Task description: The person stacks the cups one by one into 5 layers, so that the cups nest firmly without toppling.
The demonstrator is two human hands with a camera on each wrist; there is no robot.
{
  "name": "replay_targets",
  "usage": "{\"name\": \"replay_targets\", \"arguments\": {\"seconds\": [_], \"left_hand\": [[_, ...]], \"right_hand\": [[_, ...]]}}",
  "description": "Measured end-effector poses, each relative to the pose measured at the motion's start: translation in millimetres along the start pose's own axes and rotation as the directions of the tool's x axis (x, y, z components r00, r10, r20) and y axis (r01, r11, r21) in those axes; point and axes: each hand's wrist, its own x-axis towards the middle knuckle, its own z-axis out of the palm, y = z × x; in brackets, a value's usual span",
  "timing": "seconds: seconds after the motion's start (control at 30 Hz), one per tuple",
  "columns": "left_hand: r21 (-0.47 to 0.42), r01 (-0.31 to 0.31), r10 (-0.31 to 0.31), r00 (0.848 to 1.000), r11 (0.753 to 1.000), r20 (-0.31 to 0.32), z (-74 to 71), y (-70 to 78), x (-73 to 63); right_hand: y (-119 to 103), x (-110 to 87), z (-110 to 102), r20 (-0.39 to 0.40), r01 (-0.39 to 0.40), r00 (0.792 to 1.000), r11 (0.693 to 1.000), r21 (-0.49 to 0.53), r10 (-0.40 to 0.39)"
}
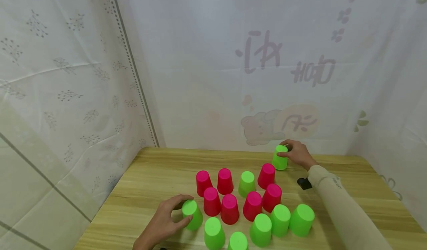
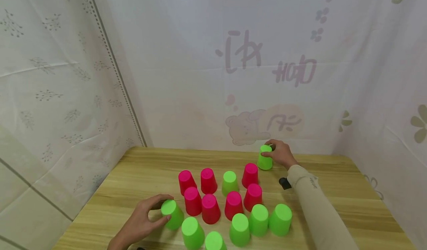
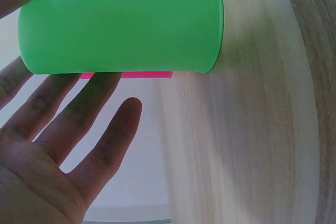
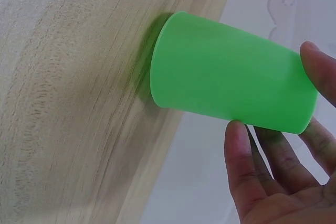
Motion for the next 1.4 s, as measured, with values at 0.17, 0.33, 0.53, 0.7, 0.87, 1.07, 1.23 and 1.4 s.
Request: {"name": "replay_targets", "arguments": {"seconds": [0.17,0.33,0.53,0.7,0.87,1.07,1.23,1.4], "left_hand": [[-0.010,0.013,-0.013,1.000,1.000,0.008,-0.2,0.6,-0.3],[-0.017,0.020,-0.020,1.000,1.000,0.014,-0.4,1.0,-0.4],[-0.022,0.039,-0.038,0.999,0.999,0.022,-1.0,1.7,0.3],[-0.027,0.028,-0.027,0.999,0.999,0.026,0.1,0.3,-0.6],[-0.037,0.012,-0.011,1.000,0.999,0.028,1.8,-1.8,-1.2],[-0.041,-0.006,0.007,1.000,0.999,0.025,1.7,-3.0,-1.2],[-0.038,-0.002,0.003,1.000,0.999,0.026,1.2,-3.2,-1.4],[-0.039,0.013,-0.012,1.000,0.999,0.028,1.1,-3.2,-2.1]], "right_hand": [[1.4,1.4,2.1,0.003,-0.003,1.000,1.000,0.007,0.003],[1.8,2.0,3.9,0.002,-0.004,1.000,1.000,0.001,0.004],[-0.6,2.6,5.2,-0.002,0.002,1.000,1.000,-0.004,-0.002],[-0.3,3.5,6.4,0.007,-0.011,1.000,1.000,-0.006,0.011],[-0.8,4.7,6.5,0.006,-0.027,1.000,1.000,-0.012,0.027],[-0.6,3.7,5.2,0.020,-0.040,0.999,0.999,0.002,0.040],[1.2,2.4,4.5,0.047,-0.042,0.998,0.999,0.027,0.041],[3.3,2.3,4.1,0.055,-0.046,0.998,0.999,0.029,0.045]]}}
